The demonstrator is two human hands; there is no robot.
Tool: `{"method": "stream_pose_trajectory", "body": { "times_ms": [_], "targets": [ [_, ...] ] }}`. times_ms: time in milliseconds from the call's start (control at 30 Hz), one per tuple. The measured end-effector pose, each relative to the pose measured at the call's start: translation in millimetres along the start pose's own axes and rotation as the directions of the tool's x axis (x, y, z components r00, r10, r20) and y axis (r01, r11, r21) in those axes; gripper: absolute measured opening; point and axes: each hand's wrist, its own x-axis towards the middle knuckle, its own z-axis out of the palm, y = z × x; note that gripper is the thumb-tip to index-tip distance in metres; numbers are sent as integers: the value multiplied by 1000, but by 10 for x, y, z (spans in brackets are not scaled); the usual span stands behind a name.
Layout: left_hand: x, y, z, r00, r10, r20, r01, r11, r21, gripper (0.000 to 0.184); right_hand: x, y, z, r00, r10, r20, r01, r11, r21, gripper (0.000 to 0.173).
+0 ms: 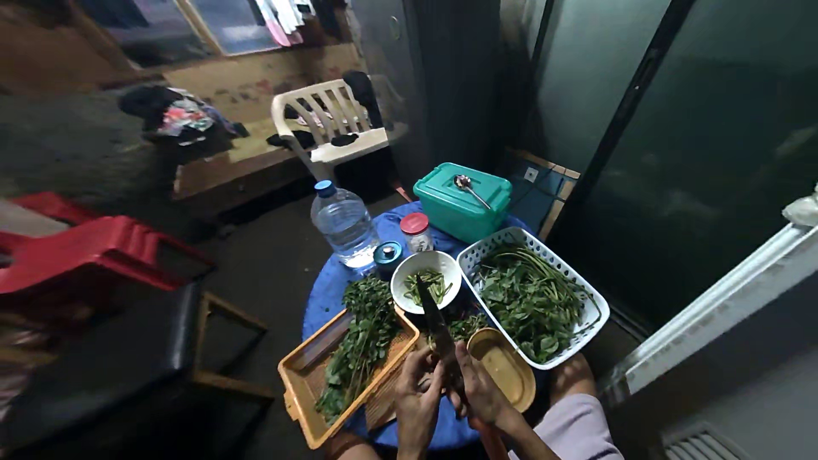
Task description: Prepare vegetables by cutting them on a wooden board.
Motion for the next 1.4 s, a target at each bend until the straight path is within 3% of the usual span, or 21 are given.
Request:
{"method": "stream_pose_trajectory", "body": {
  "times_ms": [233,367,433,533,633,767,867,933,1000,1100,1233,1300,1400],
  "targets": [
    [22,-73,21,976,-161,146,207,896,-393,19,50,58,-171,952,116,282,-210,920,330,85],
    [4,-65,61,962,-245,119,272,858,-436,15,49,83,-200,956,175,235,-266,855,446,85],
    [-27,-117,85,980,-184,81,201,895,-398,13,49,77,-186,965,222,136,-260,861,437,82],
    [-72,-217,123,997,71,19,-67,985,-161,7,71,77,-142,965,260,-27,-230,895,381,78],
    [-108,-335,139,931,354,89,-364,921,140,8,115,102,-105,953,226,-200,-177,956,235,73],
    [-186,-367,246,866,471,164,-497,844,202,8,204,189,-213,922,109,-372,-106,994,28,68],
    [-157,-480,233,916,378,133,-398,898,187,7,298,203,-457,845,-94,-527,-53,965,-258,62],
    [-83,-625,184,956,276,99,-292,929,229,12,311,87,-697,777,-254,-576,-85,864,-496,56],
    [5,-782,138,986,146,82,-165,935,315,14,379,28,-953,743,-297,-600,-152,799,-582,57],
    [186,-936,98,987,-106,117,43,894,445,20,457,94,-1258,767,-113,-631,-301,805,-511,60],
    [547,-941,-23,860,-463,215,258,757,600,42,403,302,-1320,803,48,-594,-326,870,-369,63],
    [681,-948,-185,838,-524,151,335,713,616,42,351,401,-1279,806,105,-583,-326,900,-288,63],
    [832,-959,-663,862,-503,-60,435,674,598,36,263,494,-1285,818,155,-554,-310,930,-196,64]
  ]
}}
